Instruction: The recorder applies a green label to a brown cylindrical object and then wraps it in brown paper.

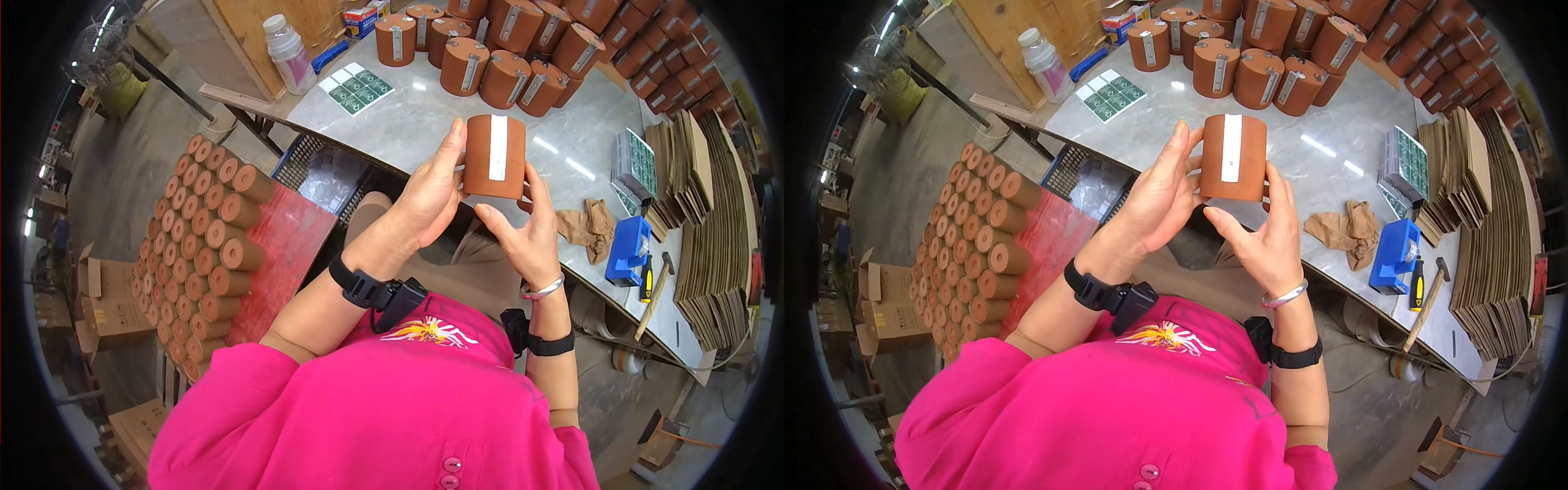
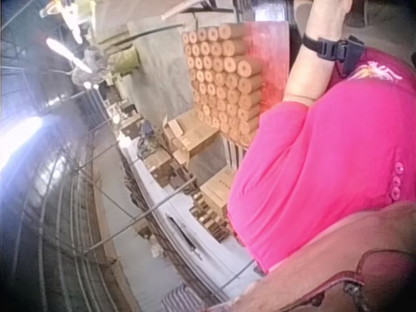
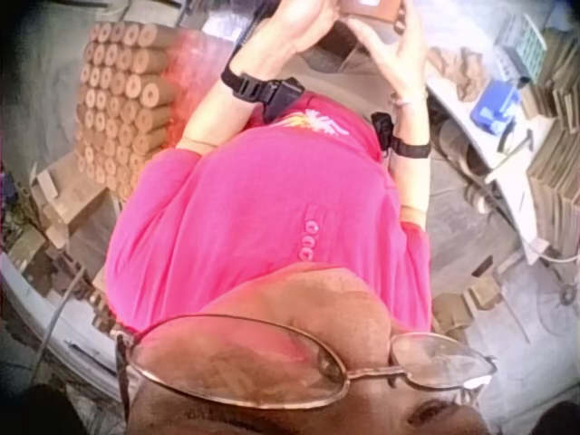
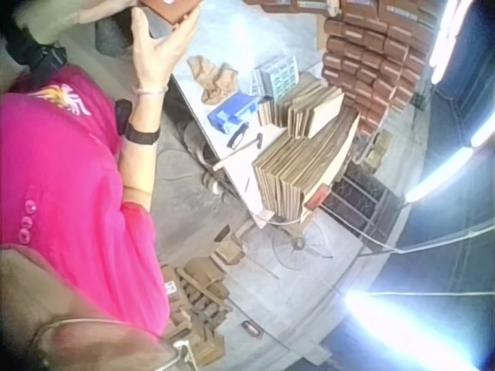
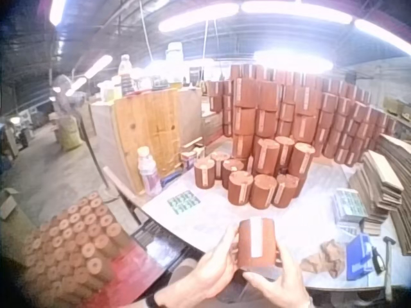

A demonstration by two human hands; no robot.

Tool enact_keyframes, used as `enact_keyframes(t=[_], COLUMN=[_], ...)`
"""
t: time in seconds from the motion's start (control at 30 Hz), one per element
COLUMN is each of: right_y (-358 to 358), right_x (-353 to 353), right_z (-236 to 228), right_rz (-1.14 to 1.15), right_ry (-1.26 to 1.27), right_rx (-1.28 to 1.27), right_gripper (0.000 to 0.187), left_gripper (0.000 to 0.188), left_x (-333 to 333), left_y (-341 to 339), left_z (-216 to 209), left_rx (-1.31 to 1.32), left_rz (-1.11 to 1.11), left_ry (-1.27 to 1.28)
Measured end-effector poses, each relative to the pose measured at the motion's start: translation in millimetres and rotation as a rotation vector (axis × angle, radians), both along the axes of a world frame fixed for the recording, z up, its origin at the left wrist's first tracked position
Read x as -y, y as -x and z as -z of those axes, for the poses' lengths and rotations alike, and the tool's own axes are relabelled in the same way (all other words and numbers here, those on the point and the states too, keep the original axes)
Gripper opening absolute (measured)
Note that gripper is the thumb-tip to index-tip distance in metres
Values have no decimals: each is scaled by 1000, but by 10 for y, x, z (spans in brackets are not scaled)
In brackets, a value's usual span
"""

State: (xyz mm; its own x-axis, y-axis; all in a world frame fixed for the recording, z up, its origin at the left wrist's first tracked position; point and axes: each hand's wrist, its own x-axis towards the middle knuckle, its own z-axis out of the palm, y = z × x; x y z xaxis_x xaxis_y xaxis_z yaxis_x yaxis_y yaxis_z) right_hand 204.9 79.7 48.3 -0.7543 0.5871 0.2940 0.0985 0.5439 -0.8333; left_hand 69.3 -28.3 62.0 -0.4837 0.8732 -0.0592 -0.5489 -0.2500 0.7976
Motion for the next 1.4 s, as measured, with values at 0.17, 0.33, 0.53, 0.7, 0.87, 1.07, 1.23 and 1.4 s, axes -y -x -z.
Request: enact_keyframes(t=[0.17, 0.33, 0.53, 0.7, 0.87, 1.07, 1.23, 1.4], right_y=[52, 99, 56, -9, -23, -39, -5, 67], right_x=[-15, -17, 55, 141, 46, -58, -55, 11], right_z=[18, 130, 118, 209, 329, 325, 284, 176], right_rz=[24, 61, 70, -167, -201, -170, -57, 4], right_ry=[-24, 90, 254, 764, 579, 371, 142, 74], right_rx=[20, -14, -83, -455, -302, -120, -111, -136], right_gripper=[83, 77, 65, 67, 65, 52, 45, 40], left_gripper=[77, 77, 75, 74, 64, 63, 61, 61], left_x=[47, 56, 58, -83, -120, -57, -48, -79], left_y=[-84, -92, 11, 104, -83, -2, 65, 97], left_z=[-64, -3, 105, 316, 180, 192, 223, 297], left_rx=[-120, -192, -34, 353, 357, 347, 329, 321], left_rz=[-59, -72, -90, 237, 152, 169, 172, 142], left_ry=[32, 56, 63, -46, -145, -72, -38, -43])
